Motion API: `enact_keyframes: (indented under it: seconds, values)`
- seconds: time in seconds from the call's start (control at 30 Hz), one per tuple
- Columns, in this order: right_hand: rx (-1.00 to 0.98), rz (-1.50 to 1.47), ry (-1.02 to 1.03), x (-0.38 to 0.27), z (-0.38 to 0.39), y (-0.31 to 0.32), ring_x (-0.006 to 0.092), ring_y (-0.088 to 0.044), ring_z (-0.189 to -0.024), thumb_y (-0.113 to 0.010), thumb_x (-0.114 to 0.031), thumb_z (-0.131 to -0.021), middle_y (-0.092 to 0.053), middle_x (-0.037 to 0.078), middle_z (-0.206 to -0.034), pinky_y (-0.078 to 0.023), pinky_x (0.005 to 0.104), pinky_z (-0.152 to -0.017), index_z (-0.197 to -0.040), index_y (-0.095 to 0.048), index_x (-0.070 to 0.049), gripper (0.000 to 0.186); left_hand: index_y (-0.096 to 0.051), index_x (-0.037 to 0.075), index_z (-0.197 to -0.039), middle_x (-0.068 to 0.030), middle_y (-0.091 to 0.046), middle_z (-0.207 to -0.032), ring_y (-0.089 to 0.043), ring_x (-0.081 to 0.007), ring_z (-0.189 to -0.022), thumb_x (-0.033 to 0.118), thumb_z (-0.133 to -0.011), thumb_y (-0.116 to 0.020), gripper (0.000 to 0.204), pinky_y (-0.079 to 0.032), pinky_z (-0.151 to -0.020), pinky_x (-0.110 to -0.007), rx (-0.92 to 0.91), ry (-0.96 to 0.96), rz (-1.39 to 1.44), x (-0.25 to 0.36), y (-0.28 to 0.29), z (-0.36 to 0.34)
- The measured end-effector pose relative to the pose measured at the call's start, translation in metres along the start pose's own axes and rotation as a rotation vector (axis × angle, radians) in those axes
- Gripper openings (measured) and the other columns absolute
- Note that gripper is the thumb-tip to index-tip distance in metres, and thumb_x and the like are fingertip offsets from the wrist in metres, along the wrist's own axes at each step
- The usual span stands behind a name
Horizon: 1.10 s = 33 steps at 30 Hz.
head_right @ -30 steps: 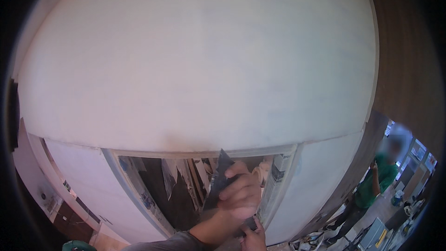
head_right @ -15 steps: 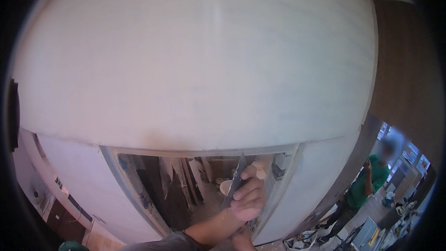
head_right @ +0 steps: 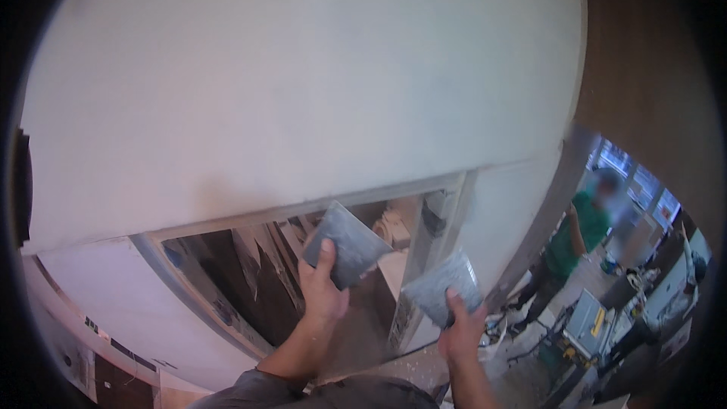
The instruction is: The person mixes a white compound in a container using a brush, then uses a trowel to apply the substance to a wall surface. The person repeatedly scoops the compound and spreads it across the wall, smoothing the surface.
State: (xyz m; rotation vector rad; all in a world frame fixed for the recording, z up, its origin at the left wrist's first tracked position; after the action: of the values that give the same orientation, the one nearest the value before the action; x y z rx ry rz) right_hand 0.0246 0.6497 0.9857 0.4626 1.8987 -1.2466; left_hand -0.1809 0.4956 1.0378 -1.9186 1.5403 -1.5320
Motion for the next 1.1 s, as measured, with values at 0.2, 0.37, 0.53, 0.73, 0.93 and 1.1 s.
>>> enact_keyframes:
  seconds: [0.2,0.37,0.53,0.73,0.93,1.1]
  values:
    - [-0.305,0.387,0.052,-0.021,0.004,-0.063,0.0119,-0.063,-0.094,-0.072,-0.014,-0.095,-0.07,0.004,-0.102,-0.051,0.0283,-0.086,-0.12,-0.067,0.004,0.031,-0.056,-0.006,-0.138,-0.0106,-0.065,-0.126,-0.062,-0.0179,-0.113,0.027,-0.104,-0.065,0.048,-0.048,-0.102,-0.034,-0.051,-0.19,-0.276,0.007,0.01,0.014]
    - [-0.274,0.425,0.046,-0.011,0.007,-0.067,0.0112,-0.064,-0.093,-0.072,-0.014,-0.094,-0.072,0.005,-0.102,-0.051,0.0278,-0.086,-0.119,-0.068,0.005,0.031,-0.057,-0.007,-0.137,-0.0114,-0.065,-0.126,-0.061,-0.0184,-0.115,0.025,-0.104,-0.065,0.046,-0.046,-0.104,-0.034,-0.163,-0.228,-0.358,0.007,-0.001,0.037]
    - [-0.274,0.509,0.035,-0.009,0.008,-0.067,0.0114,-0.065,-0.094,-0.073,-0.015,-0.093,-0.073,0.006,-0.101,-0.051,0.0281,-0.086,-0.119,-0.069,0.005,0.032,-0.059,-0.006,-0.139,-0.0164,-0.066,-0.134,-0.062,-0.0201,-0.121,0.016,-0.103,-0.064,0.042,-0.046,-0.106,-0.034,-0.352,-0.075,-0.625,-0.016,0.006,0.046]
    - [-0.159,0.922,0.052,-0.013,-0.013,-0.004,0.0147,-0.066,-0.093,-0.074,-0.014,-0.09,-0.074,0.008,-0.104,-0.053,0.0305,-0.087,-0.122,-0.068,0.005,0.038,-0.062,-0.003,-0.136,-0.014,-0.071,-0.126,-0.063,-0.018,-0.118,0.015,-0.103,-0.064,0.038,-0.047,-0.104,-0.032,-0.525,0.288,-0.75,-0.067,0.031,0.066]
    - [0.341,0.711,-0.063,0.0,0.002,0.233,0.0177,-0.064,-0.099,-0.067,-0.008,-0.09,-0.071,0.009,-0.108,-0.049,0.0299,-0.093,-0.128,-0.065,0.002,0.039,-0.064,-0.006,-0.131,-0.0117,-0.073,-0.114,-0.065,-0.0157,-0.106,0.014,-0.102,-0.065,0.035,-0.049,-0.098,-0.031,-0.426,0.632,-0.753,-0.16,0.106,0.102]
    - [0.621,0.842,-0.325,0.048,0.094,0.426,0.0162,-0.062,-0.094,-0.062,-0.002,-0.084,-0.068,0.008,-0.103,-0.048,0.0283,-0.088,-0.123,-0.066,0.002,0.039,-0.068,-0.006,-0.124,-0.0119,-0.074,-0.11,-0.067,-0.0181,-0.101,0.019,-0.102,-0.065,0.034,-0.051,-0.093,-0.033,-0.285,1.049,-0.834,-0.281,0.219,0.18]
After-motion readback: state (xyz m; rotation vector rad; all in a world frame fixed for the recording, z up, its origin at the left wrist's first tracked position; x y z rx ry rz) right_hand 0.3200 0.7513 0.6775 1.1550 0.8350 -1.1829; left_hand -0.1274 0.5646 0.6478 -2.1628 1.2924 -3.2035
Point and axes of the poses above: each hand's wrist, its own z-axis away from the middle knuckle, its own y-axis out of the back of the hand, x = y × z, the point moved 7 cm from there along -z, towards the middle knuckle
